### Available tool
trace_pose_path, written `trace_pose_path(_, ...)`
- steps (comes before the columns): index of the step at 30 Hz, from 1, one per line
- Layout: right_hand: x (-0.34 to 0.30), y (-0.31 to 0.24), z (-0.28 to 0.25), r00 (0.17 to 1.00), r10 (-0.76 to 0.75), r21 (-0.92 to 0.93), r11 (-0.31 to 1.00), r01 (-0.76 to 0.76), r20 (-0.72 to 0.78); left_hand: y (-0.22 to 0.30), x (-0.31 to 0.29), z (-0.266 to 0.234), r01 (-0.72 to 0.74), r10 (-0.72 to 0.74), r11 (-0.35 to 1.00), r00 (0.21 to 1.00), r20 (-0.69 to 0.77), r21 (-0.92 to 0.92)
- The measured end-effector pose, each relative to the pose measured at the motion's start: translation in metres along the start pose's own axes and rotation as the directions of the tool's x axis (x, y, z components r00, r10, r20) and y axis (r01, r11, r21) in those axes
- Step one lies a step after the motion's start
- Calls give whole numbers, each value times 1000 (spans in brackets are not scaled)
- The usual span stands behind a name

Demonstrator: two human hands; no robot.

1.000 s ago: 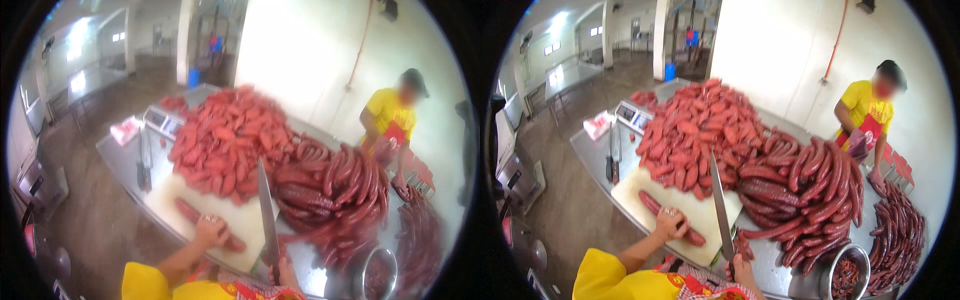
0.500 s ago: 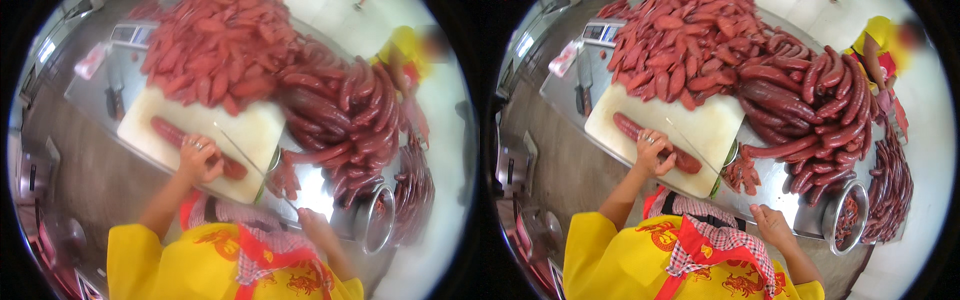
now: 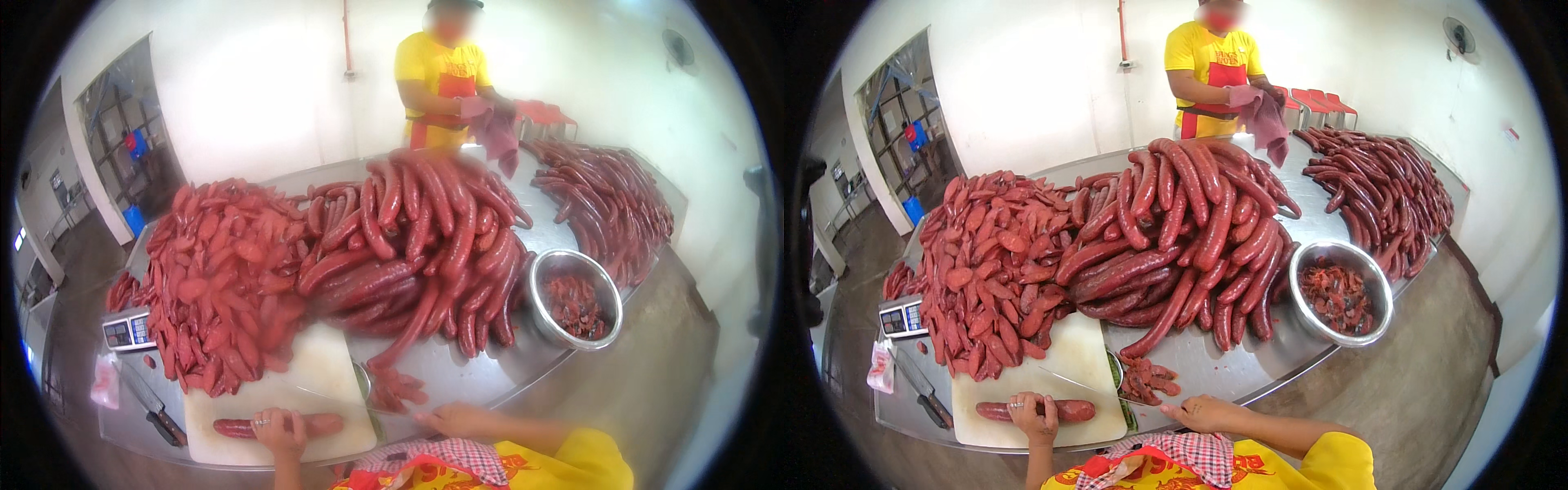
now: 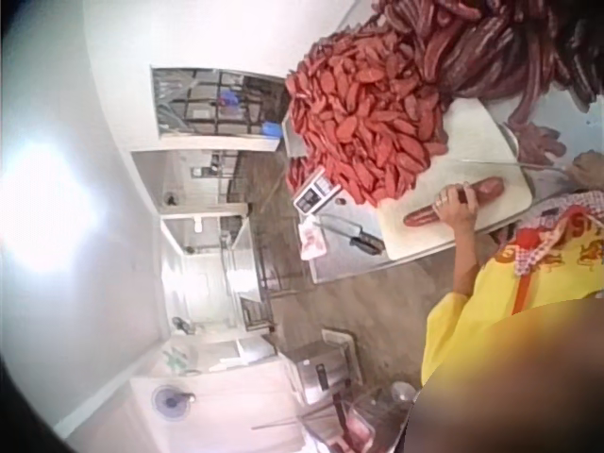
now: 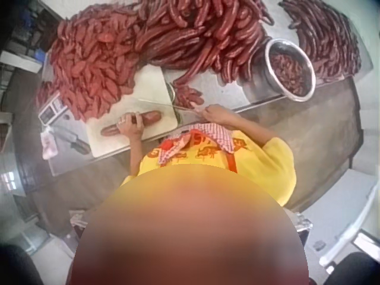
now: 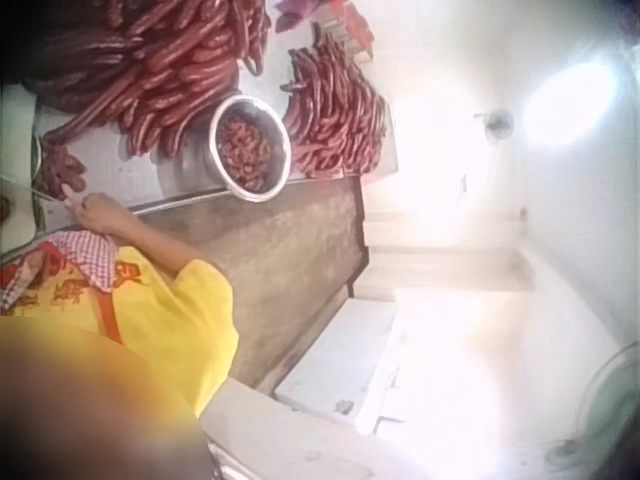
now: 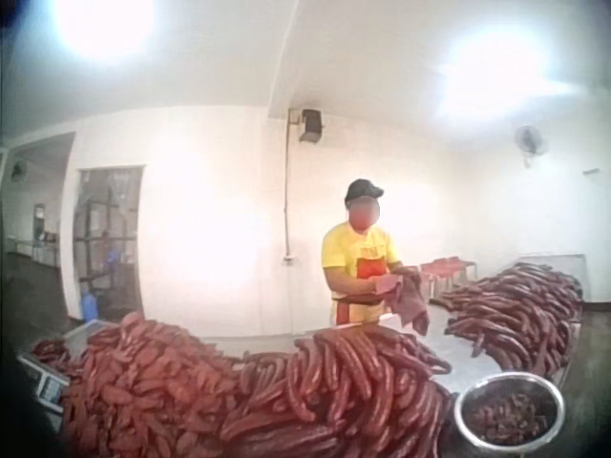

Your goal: The person slices long red meat pieces into smaller segments on a white cutting board using a knife. Sliced pieces are gathered and placed on the table while whole pieces are taken from a pile and cut one at a time.

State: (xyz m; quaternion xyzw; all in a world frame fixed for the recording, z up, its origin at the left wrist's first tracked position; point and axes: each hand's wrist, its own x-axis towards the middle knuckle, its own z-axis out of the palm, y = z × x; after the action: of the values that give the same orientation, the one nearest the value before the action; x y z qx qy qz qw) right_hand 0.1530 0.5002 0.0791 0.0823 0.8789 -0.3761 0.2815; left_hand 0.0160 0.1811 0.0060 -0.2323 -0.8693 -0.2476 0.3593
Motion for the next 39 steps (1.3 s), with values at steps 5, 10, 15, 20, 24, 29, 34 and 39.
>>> trace_pose_path(5,0,6,11,1000,-15,-4,1000,15,-14,-1,-5,-3,7,-6,1000,999,36,-17)
trace_pose_path(10,-1,5,13,1000,-21,7,1000,21,10,-1,-6,-3,15,-14,1000,1000,27,-17)
trace_pose_path(15,1,3,9,1000,13,-2,1000,-13,-6,-3,-7,0,19,-20,999,1000,24,30)
trace_pose_path(20,-1,0,6,999,13,27,1000,-14,35,-3,-9,1,3,-3,1000,1000,5,5)
trace_pose_path(24,-6,-6,3,1000,24,42,999,-24,9,-1,-7,-1,-5,5,1000,1000,0,-24)
trace_pose_path(29,-9,-9,3,1000,-6,12,1000,6,-13,-1,-6,-1,-20,20,1000,1000,7,16)
trace_pose_path(34,-4,-3,9,1000,15,-20,1000,-15,15,-2,-8,1,-15,16,1000,1000,-21,6)
trace_pose_path(39,1,-1,10,1000,-21,0,1000,21,5,-3,-6,-1,4,-4,1000,1000,18,-4)
